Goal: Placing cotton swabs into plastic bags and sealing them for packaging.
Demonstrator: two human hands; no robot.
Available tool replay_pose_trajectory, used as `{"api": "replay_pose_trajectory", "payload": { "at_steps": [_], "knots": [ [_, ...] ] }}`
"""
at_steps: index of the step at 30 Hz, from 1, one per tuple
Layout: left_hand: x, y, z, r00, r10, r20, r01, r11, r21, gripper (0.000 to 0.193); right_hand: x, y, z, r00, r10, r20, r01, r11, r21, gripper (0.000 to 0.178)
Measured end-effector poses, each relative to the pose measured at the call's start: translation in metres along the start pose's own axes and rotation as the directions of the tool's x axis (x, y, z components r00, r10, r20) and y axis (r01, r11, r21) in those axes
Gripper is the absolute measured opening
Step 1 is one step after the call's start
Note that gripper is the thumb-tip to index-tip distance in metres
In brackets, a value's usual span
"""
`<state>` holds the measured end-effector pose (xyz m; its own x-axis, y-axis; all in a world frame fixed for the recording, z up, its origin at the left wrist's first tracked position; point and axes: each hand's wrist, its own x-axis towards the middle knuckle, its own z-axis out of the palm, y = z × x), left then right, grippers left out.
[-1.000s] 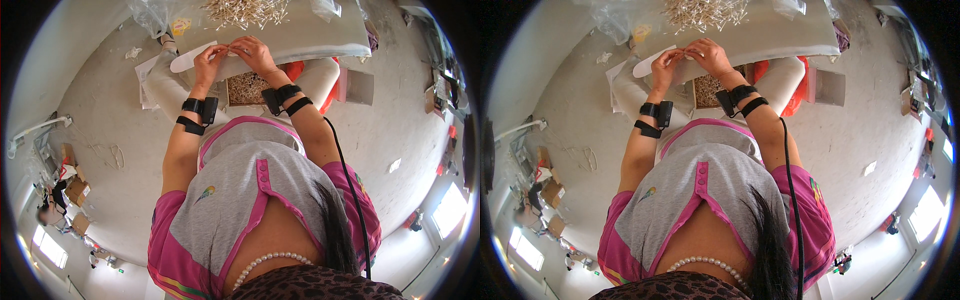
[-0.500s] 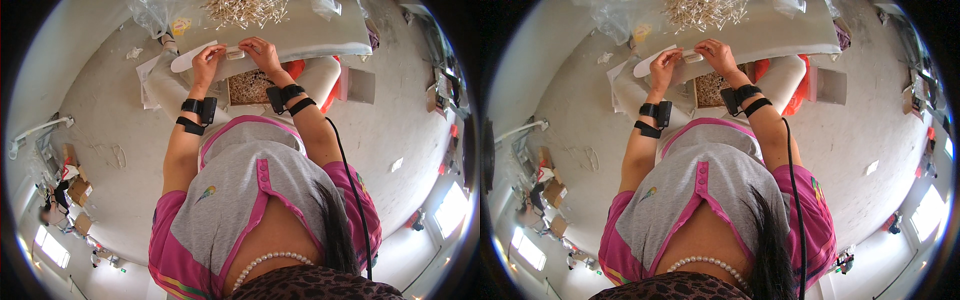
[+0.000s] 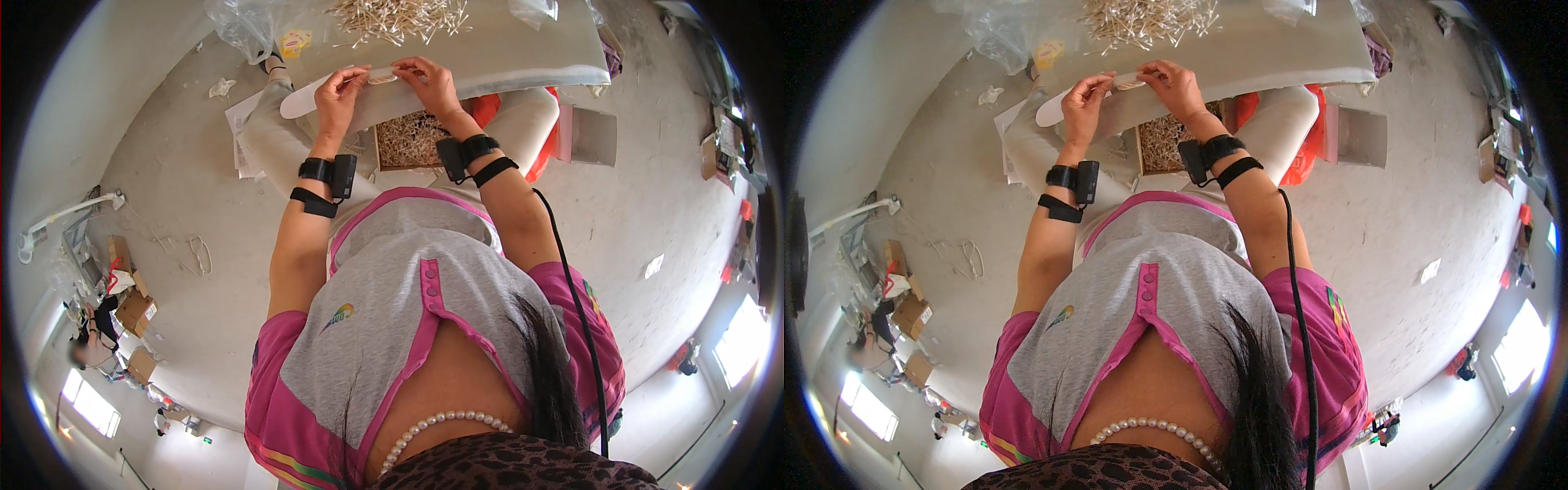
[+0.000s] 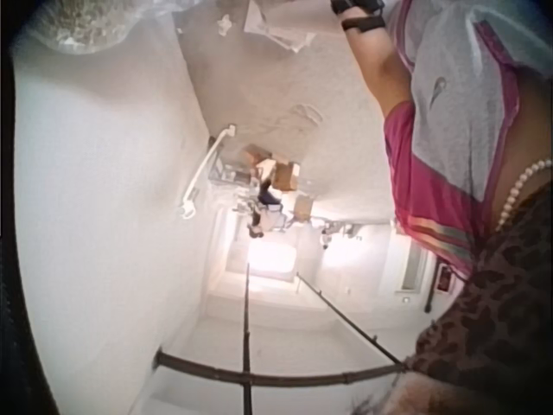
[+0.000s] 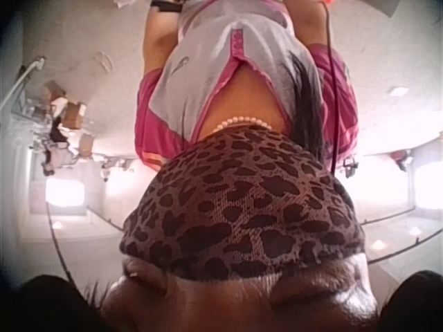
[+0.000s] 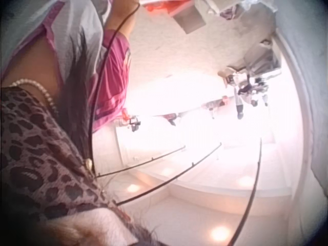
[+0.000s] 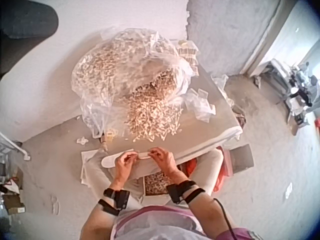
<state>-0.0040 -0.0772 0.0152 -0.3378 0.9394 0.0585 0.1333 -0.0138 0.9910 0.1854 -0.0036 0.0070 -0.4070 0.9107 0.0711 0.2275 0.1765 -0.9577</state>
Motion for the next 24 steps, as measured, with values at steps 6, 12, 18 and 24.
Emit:
{"api": "replay_pose_trajectory", "payload": {
  "at_steps": [6, 12, 18, 24],
  "knots": [
    [-0.0011, -0.0023, 0.0003, 0.999, -0.05, 0.009, 0.05, 0.995, -0.081, 0.012, -0.0006, 0.0045, -0.0017, 1.0, 0.006, 0.02, -0.006, 1.0, -0.007, 0.016],
    [0.0007, -0.0023, 0.0022, 0.998, -0.067, 0.012, 0.068, 0.988, -0.138, 0.013, 0.0016, 0.0065, 0.0016, 0.999, -0.021, -0.03, 0.023, 0.999, 0.046, 0.014],
    [0.001, -0.0037, 0.0036, 0.995, -0.095, 0.024, 0.098, 0.978, -0.183, 0.012, 0.0021, 0.007, 0.0028, 0.997, -0.049, -0.061, 0.05, 0.999, 0.019, 0.013],
    [0.0051, 0.0045, 0.0071, 0.996, -0.079, 0.044, 0.076, 0.996, 0.051, 0.015, 0.0014, 0.0057, 0.0009, 0.998, -0.057, -0.041, 0.057, 0.998, 0.003, 0.014]
  ]
}}
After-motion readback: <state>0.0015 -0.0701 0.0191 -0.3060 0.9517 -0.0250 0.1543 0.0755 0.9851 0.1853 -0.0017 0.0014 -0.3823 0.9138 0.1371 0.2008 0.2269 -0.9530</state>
